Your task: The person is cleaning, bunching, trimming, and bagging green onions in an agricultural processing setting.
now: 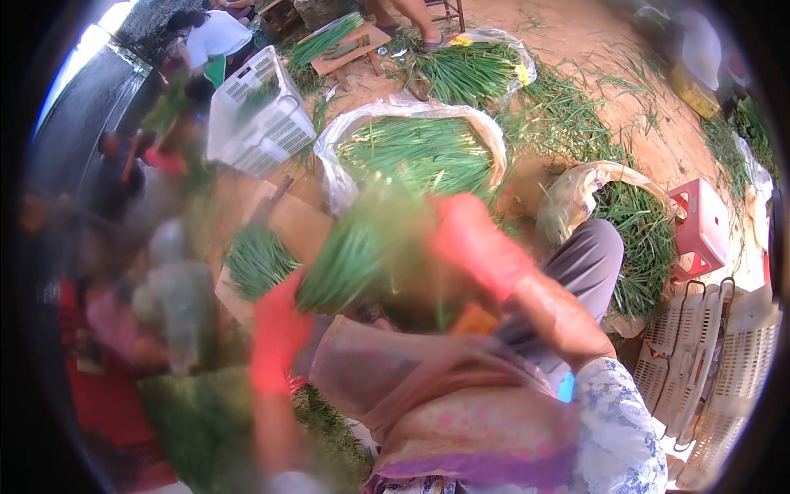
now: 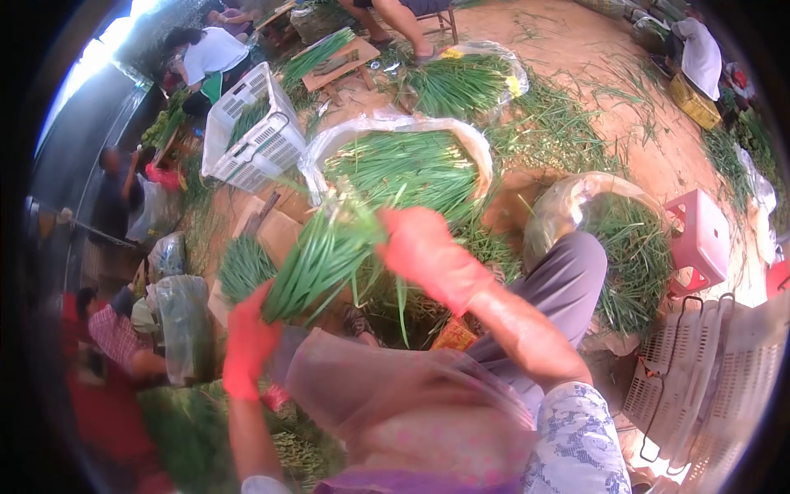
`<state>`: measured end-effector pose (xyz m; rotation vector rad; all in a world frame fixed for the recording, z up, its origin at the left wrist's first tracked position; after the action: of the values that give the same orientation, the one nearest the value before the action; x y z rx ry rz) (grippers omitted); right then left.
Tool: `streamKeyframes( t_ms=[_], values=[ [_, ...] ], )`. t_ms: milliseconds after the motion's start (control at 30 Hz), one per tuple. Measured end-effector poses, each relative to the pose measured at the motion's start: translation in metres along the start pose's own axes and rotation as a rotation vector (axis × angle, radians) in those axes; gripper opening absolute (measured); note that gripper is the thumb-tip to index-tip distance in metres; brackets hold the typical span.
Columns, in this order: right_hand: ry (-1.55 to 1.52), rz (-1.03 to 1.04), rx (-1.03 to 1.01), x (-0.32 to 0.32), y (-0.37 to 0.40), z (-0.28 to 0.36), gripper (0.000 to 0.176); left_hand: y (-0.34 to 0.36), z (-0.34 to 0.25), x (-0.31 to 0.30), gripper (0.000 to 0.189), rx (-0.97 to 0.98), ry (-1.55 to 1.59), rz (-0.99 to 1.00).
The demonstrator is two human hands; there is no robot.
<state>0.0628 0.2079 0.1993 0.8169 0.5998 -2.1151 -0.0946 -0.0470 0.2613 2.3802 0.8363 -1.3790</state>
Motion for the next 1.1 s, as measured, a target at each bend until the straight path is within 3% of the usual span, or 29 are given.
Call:
streamKeyframes(
  t_ms=[67,133,200,267,400,467,533,633,733,833,867,900,933,1000,1100],
  values=[
    [-0.121,-0.066,0.236,-0.023,-0.012,-0.034,0.027,0.0,0.013,-0.005,0.05,-0.077,0.162,0.013],
    [0.116,-0.043,0.261,-0.029,-0.02,-0.086,0.026,0.004,0.037,-0.01,0.051,-0.141,0.287,-0.004],
    [0.355,0.25,0.26,-0.015,-0.016,-0.113,0.027,0.007,0.069,-0.006,0.052,-0.185,0.38,-0.064],
    [0.614,0.597,0.187,0.019,-0.004,-0.142,0.034,0.005,0.063,-0.009,0.052,-0.213,0.383,-0.055],
    [0.011,0.354,-0.107,0.007,0.02,-0.067,0.071,0.001,0.064,-0.003,0.052,-0.179,0.4,-0.067],
    [-0.633,0.509,0.113,0.01,0.018,-0.019,0.072,0.0,0.047,-0.001,0.051,-0.131,0.394,-0.045],
    [-0.707,0.538,0.079,0.02,0.015,0.016,0.06,-0.004,0.041,0.001,0.052,-0.066,0.336,-0.036],
    [-1.142,0.714,0.163,0.059,-0.001,0.026,0.041,-0.005,0.043,0.007,0.056,-0.008,0.258,-0.05],
    [-1.191,0.466,0.3,0.035,0.0,0.032,0.025,0.0,0.034,0.006,0.054,-0.046,0.347,-0.056],
    [-1.243,0.173,0.309,0.006,-0.007,-0.007,0.013,0.006,0.042,0.007,0.051,-0.098,0.425,-0.053],
    [-1.619,0.068,0.421,0.006,-0.018,-0.031,0.017,0.009,0.049,0.007,0.051,-0.103,0.451,-0.067],
    [-1.823,0.181,0.354,-0.011,-0.022,-0.049,0.015,0.011,0.053,0.007,0.052,-0.111,0.477,-0.079],
    [-1.621,-0.1,0.302,-0.037,-0.019,-0.043,0.014,0.012,0.048,0.005,0.052,-0.125,0.438,-0.065],
    [-1.195,-0.189,0.199,-0.066,-0.007,-0.017,0.016,0.009,0.031,-0.002,0.052,-0.144,0.36,-0.036],
    [-0.947,-0.212,0.203,-0.086,0.009,0.022,0.023,0.004,0.036,0.0,0.052,-0.076,0.357,-0.028]
  ],
)
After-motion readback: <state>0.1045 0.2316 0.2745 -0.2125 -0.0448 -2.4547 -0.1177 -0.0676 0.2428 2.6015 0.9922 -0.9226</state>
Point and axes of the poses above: each hand's wrist, its own y-axis away from the middle knuckle, its own x-axis out of the palm, z = x × y, the point moved 3 cm from there along -y, towards the middle knuckle, and after that the axes turned 8 degrees about y, right-handed, at the moved point
